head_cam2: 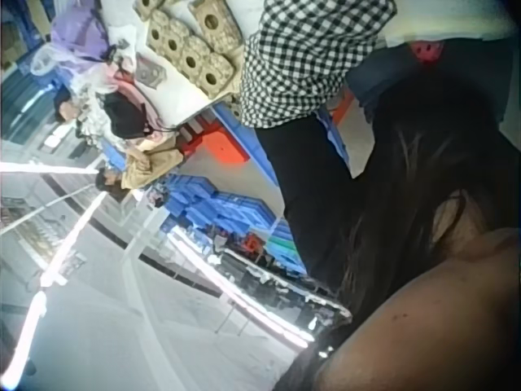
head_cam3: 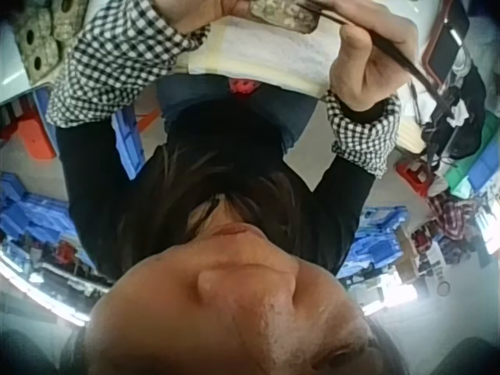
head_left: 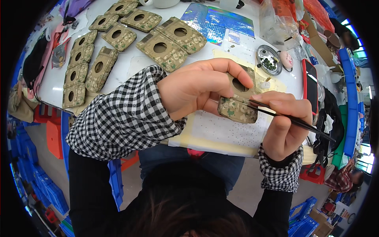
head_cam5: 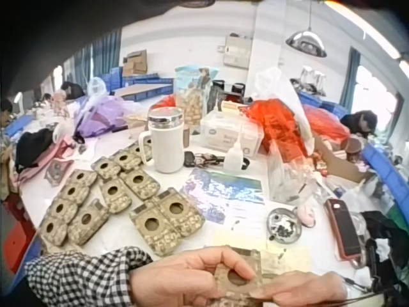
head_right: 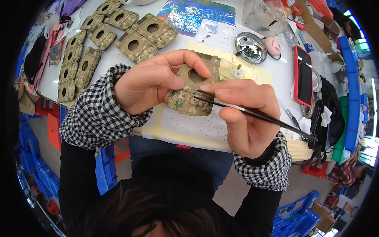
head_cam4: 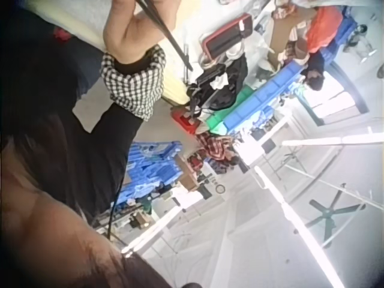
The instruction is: Assembling and detailing small plastic toy tank parts using a brush-like tool and cleaning them.
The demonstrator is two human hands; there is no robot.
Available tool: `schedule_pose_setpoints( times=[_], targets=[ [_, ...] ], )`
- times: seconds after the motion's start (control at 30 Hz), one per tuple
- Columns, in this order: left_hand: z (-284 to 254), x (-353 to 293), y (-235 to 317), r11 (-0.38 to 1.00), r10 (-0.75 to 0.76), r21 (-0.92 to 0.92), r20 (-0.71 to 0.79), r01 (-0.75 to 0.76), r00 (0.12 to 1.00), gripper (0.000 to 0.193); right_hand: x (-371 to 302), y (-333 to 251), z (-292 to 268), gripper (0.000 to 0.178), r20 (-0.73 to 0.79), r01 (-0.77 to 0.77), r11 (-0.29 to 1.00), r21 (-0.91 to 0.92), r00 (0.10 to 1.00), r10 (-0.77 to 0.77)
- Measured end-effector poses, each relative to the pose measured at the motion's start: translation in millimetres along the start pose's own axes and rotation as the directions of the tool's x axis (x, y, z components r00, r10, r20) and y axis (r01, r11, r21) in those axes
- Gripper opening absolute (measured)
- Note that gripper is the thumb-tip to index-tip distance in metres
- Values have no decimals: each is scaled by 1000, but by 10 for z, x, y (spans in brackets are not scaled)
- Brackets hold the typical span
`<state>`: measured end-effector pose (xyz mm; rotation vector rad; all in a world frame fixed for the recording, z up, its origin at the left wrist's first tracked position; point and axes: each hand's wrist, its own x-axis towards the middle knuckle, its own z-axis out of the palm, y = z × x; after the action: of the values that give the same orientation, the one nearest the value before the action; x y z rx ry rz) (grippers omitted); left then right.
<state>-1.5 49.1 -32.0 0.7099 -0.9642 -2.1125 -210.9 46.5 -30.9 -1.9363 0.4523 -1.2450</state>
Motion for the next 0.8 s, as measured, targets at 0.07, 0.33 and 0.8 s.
schedule_pose_setpoints(
  times=[0.07, 0.33, 0.8],
  targets=[
    [-1, 3, 11, 999, 28, -22, 10, -27, 1000, 37, -7, 7, -13, 23, -55, -3, 999, 36, 998, 5],
    [-12, -18, 38, 994, 78, -76, -40, -81, 996, 36, 26, -3, -64, 35, -164, 26, 992, -121, 985, -45],
    [-31, -10, 40, 994, 84, -63, -52, -88, 995, 34, 37, -6, -72, 40, -221, 7, 993, -121, 975, -34]
  ],
)
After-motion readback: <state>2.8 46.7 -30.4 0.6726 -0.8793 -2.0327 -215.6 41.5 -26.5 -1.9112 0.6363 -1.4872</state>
